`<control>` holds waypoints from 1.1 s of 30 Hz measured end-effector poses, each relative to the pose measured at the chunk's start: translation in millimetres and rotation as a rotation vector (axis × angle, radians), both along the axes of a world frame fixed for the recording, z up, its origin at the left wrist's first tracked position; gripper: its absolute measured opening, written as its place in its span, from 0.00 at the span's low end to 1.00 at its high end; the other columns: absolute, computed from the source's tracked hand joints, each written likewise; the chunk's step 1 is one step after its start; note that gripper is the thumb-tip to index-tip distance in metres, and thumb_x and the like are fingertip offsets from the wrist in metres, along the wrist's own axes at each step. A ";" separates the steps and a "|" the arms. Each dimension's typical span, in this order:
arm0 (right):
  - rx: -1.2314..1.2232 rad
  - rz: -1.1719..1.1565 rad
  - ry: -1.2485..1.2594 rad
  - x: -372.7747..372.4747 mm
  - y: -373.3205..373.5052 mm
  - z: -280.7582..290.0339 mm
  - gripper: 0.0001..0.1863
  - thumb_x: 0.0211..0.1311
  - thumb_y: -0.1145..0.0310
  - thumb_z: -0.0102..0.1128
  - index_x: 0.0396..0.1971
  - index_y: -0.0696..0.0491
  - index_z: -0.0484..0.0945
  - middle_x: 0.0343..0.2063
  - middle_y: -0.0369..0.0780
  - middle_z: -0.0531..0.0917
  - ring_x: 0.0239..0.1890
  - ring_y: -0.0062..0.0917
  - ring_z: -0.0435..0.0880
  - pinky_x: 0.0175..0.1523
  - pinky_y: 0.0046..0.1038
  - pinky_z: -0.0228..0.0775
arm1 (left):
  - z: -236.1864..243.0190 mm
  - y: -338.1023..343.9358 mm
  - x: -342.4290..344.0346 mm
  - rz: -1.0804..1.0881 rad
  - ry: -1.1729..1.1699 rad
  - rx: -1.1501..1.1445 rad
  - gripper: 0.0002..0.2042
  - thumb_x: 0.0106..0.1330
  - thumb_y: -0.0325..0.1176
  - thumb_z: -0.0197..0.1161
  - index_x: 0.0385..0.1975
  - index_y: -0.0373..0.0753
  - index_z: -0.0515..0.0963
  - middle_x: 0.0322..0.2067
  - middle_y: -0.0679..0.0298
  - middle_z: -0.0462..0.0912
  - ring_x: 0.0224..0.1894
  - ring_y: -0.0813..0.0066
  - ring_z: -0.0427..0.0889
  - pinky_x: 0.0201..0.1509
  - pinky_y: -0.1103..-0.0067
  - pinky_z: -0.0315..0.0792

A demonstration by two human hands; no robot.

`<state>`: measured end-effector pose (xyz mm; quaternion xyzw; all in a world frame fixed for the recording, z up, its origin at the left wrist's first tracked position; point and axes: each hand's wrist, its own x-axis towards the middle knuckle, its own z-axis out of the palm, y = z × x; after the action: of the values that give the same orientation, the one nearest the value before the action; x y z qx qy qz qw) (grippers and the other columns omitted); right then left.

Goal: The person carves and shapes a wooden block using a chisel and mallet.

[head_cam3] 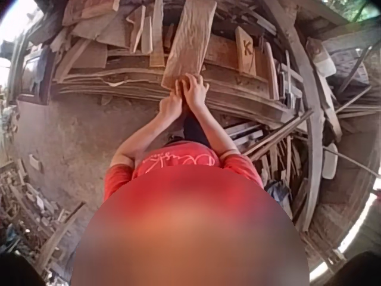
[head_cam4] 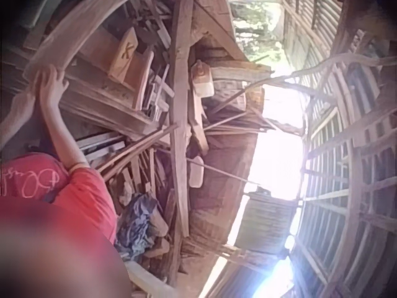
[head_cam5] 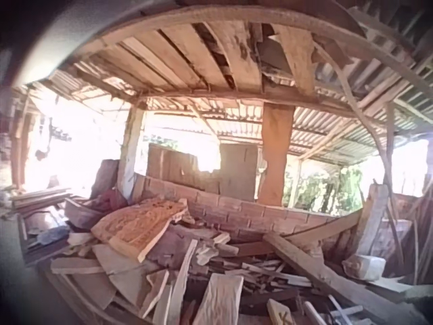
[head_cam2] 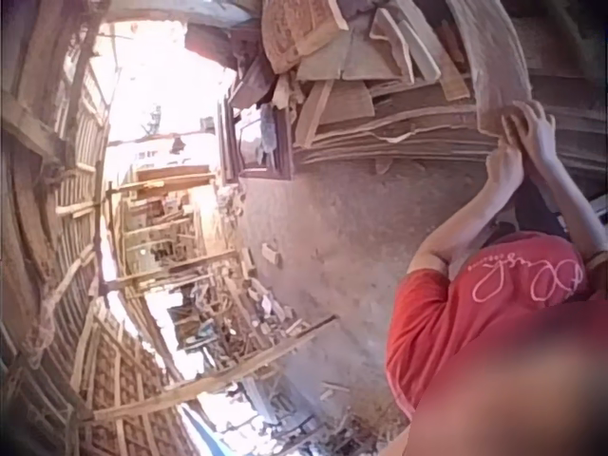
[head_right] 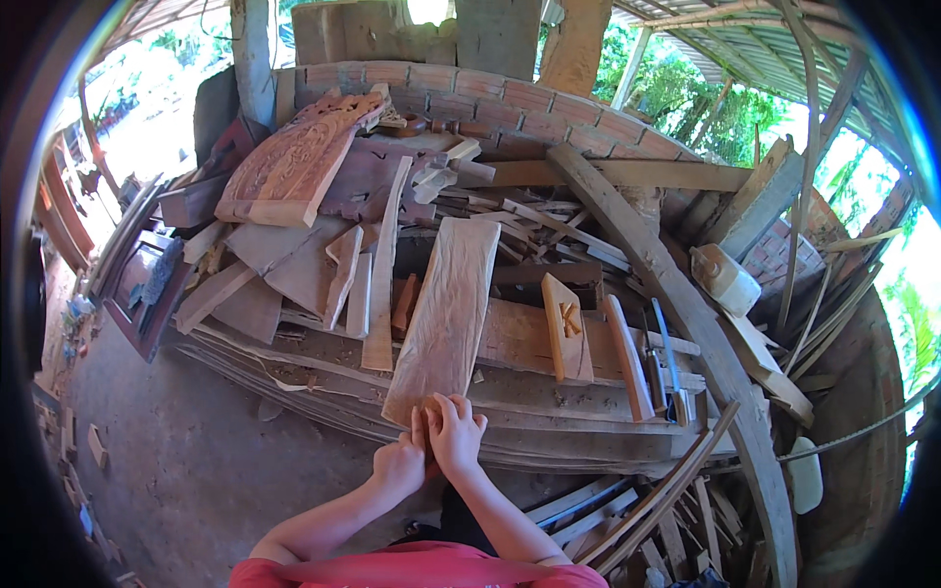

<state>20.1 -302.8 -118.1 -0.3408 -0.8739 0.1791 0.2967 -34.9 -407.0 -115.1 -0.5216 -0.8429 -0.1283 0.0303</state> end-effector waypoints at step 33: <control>-0.116 -0.043 -0.013 -239.5 322.6 18.7 0.14 0.56 0.57 0.53 0.41 0.44 0.76 0.41 0.37 0.77 0.44 0.32 0.75 0.46 0.39 0.61 | 28.6 325.0 -220.4 0.132 -0.011 0.034 0.44 0.45 0.51 0.63 0.58 0.27 0.55 0.19 0.58 0.79 0.17 0.63 0.79 0.19 0.74 0.73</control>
<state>-219.4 19.8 -99.4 -0.3772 -0.8564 0.2208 0.2747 -255.3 -82.0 -86.4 -0.4638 -0.8732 -0.1432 0.0433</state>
